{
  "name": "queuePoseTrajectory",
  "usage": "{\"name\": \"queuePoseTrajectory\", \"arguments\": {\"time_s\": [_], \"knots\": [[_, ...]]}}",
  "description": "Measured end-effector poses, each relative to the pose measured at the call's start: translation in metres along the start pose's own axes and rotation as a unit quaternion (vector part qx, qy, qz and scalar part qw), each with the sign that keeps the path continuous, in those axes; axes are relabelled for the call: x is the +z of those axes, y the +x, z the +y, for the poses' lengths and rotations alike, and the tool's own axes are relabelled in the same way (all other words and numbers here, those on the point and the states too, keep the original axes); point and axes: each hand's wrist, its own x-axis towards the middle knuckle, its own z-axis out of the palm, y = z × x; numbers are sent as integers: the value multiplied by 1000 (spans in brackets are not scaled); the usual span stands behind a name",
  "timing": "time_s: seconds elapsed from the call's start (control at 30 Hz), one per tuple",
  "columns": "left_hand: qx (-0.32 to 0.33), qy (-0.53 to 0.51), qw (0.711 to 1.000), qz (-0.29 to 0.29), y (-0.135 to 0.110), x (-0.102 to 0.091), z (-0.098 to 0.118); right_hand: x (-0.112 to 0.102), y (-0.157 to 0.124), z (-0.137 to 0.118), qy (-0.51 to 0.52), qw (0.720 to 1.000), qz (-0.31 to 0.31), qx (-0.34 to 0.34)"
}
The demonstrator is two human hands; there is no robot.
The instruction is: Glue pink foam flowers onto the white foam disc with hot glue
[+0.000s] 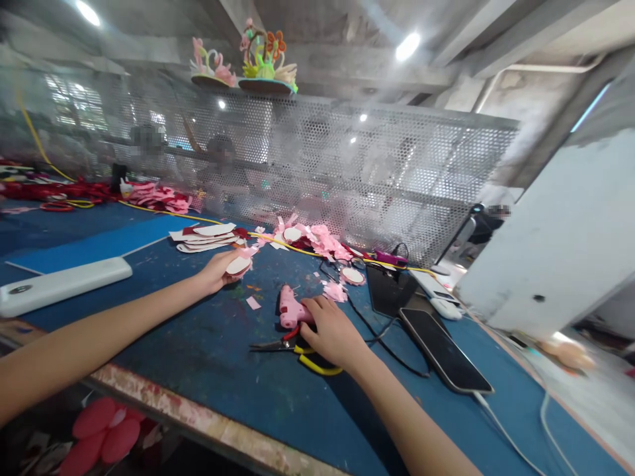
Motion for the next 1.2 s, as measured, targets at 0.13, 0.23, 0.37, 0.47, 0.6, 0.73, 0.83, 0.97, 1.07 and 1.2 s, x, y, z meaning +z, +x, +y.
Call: {"name": "queuePoseTrajectory", "arguments": {"time_s": [0.13,0.23,0.37,0.47,0.6,0.73,0.83,0.97,1.07,1.2], "knots": [[17,4,1000,-13,0,-1,-3,0,2,-1,5,1000,-1,7],[44,14,998,-37,0,-1,-5,-1,4,-1,0,1000,-12,12],[78,36,995,-49,2,-1,-9,1,5,0,-5,1000,-17,6],[99,61,992,-56,7,-2,-12,1,6,1,-3,1000,-17,3],[129,115,982,-72,14,-3,-15,0,6,1,-4,1000,-21,4],[167,200,960,-100,14,-1,-17,0,6,1,-6,1000,-21,7],[201,261,938,-104,9,1,-16,0,5,1,-12,1000,-21,6],[248,334,904,-103,5,1,-13,-1,5,1,-19,999,-26,5],[269,380,879,-105,8,-1,-11,-2,5,0,-23,999,-30,8],[263,422,863,-83,15,-4,-12,-3,5,-1,-24,999,-31,10]]}}
